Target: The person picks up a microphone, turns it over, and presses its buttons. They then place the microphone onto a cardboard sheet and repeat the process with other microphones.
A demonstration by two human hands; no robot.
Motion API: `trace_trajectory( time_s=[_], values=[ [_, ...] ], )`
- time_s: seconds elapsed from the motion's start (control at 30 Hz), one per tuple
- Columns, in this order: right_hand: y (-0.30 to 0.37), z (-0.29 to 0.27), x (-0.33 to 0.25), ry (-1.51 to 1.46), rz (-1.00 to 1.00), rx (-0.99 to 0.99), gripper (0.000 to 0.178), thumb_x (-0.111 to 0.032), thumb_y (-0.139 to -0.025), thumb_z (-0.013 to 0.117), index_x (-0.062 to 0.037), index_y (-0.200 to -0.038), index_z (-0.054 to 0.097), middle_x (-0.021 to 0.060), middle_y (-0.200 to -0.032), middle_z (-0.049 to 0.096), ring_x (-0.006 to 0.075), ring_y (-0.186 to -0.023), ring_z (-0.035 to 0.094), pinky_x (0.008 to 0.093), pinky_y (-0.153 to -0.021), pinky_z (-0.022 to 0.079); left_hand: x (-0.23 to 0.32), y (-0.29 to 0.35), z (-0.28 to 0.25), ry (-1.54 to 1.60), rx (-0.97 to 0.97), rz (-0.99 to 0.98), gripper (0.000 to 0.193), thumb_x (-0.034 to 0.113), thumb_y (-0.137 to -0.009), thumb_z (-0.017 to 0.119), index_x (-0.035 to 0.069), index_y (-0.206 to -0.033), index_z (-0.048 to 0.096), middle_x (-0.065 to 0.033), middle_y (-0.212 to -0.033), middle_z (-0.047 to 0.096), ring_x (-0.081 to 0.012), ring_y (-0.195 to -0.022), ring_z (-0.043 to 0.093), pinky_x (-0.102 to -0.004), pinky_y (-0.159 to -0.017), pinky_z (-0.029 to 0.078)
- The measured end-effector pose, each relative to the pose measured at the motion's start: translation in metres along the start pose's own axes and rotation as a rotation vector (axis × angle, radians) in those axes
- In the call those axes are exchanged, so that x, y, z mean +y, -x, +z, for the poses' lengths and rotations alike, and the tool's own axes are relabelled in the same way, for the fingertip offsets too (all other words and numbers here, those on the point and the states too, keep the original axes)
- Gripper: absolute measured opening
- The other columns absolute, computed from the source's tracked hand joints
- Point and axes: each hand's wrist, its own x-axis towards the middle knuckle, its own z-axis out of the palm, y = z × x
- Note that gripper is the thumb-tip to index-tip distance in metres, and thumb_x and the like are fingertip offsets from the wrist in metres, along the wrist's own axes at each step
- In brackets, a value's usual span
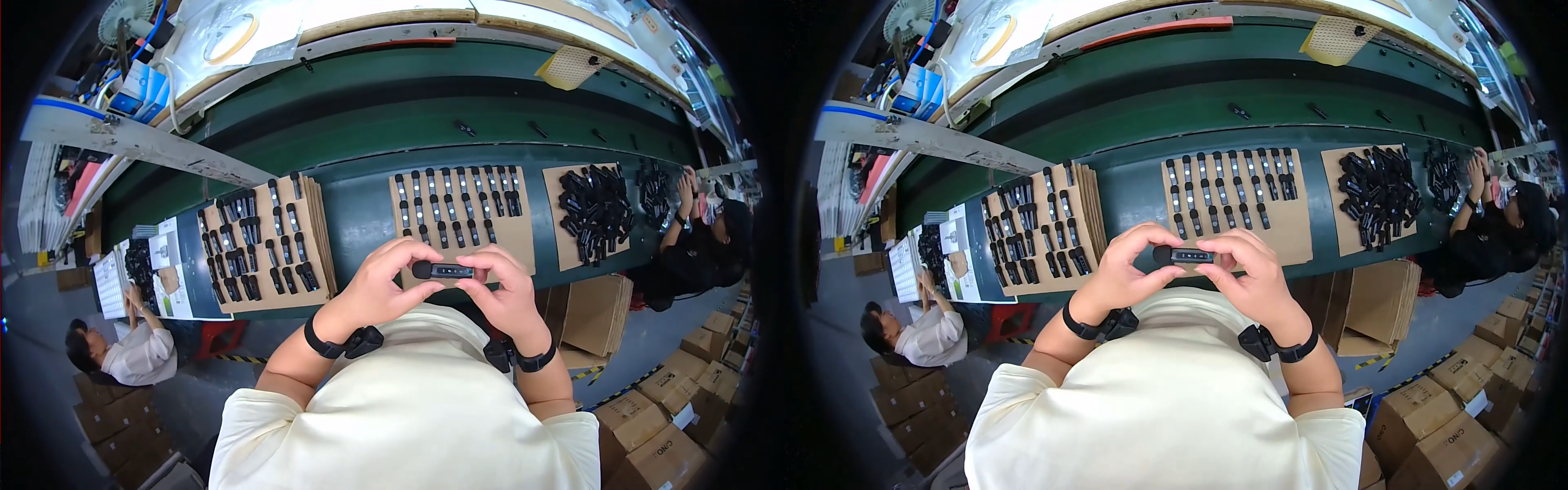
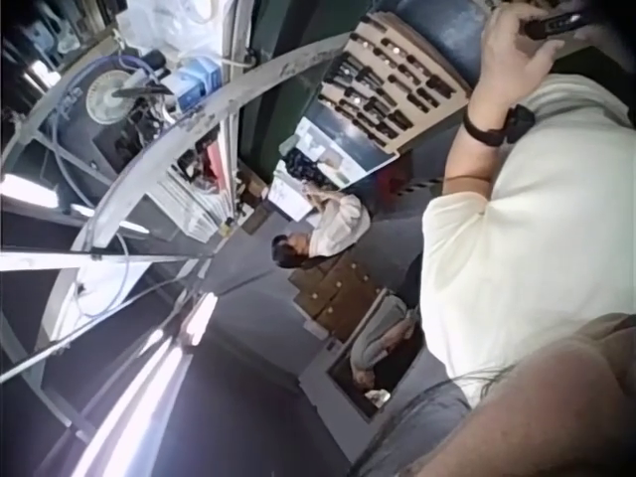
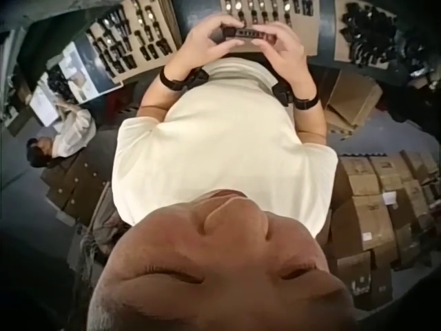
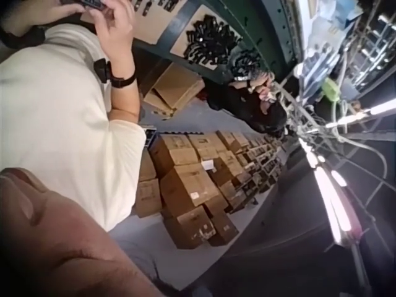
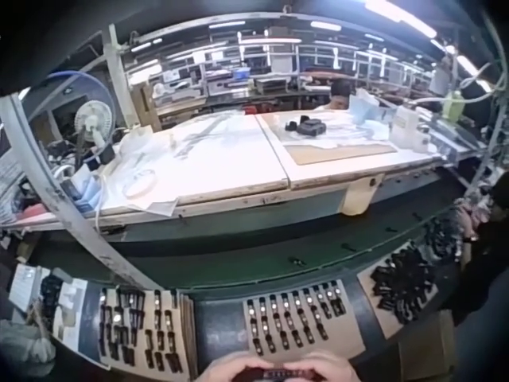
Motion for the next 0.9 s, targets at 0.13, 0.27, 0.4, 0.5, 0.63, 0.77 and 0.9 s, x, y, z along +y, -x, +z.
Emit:
trace_trajectory(
  time_s=[0.13, 0.27, 0.4, 0.5, 0.63, 0.77, 0.9],
  values=[
    [0.004, 0.001, -0.006, 0.017, -0.072, 0.006, 0.031, -0.001, -0.074, 0.076, -0.0038, -0.103, 0.065, 0.0056, -0.086, 0.062, 0.014, -0.068, 0.053, 0.0256, -0.058, 0.045, 0.001, 0.004, 0.0, -0.024, -0.007, 0.056, 0.028, 0.003, -0.072, 0.077, 0.001, -0.096, 0.063, -0.0101, -0.09, 0.064, -0.021, -0.08, 0.061, -0.0311, -0.075, 0.049],
    [0.007, 0.002, -0.011, 0.003, -0.052, 0.013, 0.031, 0.0, -0.074, 0.075, -0.0042, -0.103, 0.066, 0.0052, -0.088, 0.062, 0.0134, -0.07, 0.053, 0.025, -0.062, 0.045, 0.003, 0.005, 0.001, -0.045, 0.018, 0.135, 0.028, 0.002, -0.071, 0.077, 0.002, -0.096, 0.064, -0.0097, -0.088, 0.064, -0.0204, -0.078, 0.061, -0.0306, -0.073, 0.049],
    [0.008, 0.0, -0.017, -0.162, 0.102, 0.006, 0.025, -0.003, -0.081, 0.071, -0.0026, -0.105, 0.065, 0.0047, -0.089, 0.062, 0.0115, -0.075, 0.054, 0.0248, -0.067, 0.045, 0.005, 0.002, 0.0, -0.076, 0.004, 0.167, 0.029, 0.001, -0.069, 0.076, 0.003, -0.096, 0.064, -0.0098, -0.089, 0.063, -0.0226, -0.078, 0.061, -0.031, -0.072, 0.049],
    [0.001, -0.004, -0.009, -0.217, 0.224, -0.122, 0.024, -0.006, -0.087, 0.065, -0.0002, -0.11, 0.063, 0.0051, -0.09, 0.061, 0.0106, -0.077, 0.053, 0.0247, -0.07, 0.044, -0.003, -0.005, 0.002, -0.196, -0.062, 0.309, 0.033, 0.0, -0.067, 0.076, 0.007, -0.097, 0.064, -0.008, -0.091, 0.061, -0.0259, -0.08, 0.06, -0.0345, -0.07, 0.049],
    [0.002, -0.006, 0.013, -0.317, 0.378, -0.232, 0.023, -0.008, -0.092, 0.059, 0.0016, -0.113, 0.061, 0.0045, -0.089, 0.061, 0.0096, -0.077, 0.052, 0.0237, -0.071, 0.044, -0.007, -0.012, 0.004, -0.339, -0.143, 0.271, 0.034, -0.002, -0.067, 0.074, 0.006, -0.098, 0.065, -0.0107, -0.096, 0.06, -0.0278, -0.083, 0.06, -0.0332, -0.073, 0.05],
    [0.009, -0.015, 0.056, -0.344, 0.58, -0.216, 0.022, -0.009, -0.093, 0.059, 0.0016, -0.111, 0.061, 0.0031, -0.085, 0.061, 0.0091, -0.074, 0.054, 0.0234, -0.069, 0.045, -0.018, -0.022, 0.007, -0.314, -0.115, 0.138, 0.032, -0.001, -0.071, 0.072, 0.005, -0.1, 0.064, -0.0112, -0.099, 0.06, -0.0268, -0.085, 0.06, -0.0329, -0.076, 0.051],
    [0.031, -0.028, 0.141, 0.052, 0.636, 0.002, 0.017, -0.012, -0.09, 0.063, -0.0004, -0.102, 0.061, 0.0029, -0.08, 0.062, 0.0088, -0.072, 0.059, 0.0243, -0.064, 0.048, -0.058, -0.031, -0.006, -0.308, -0.048, 0.022, 0.027, -0.001, -0.075, 0.07, 0.002, -0.102, 0.062, -0.0121, -0.101, 0.06, -0.0245, -0.085, 0.061, -0.0318, -0.077, 0.051]
  ],
)
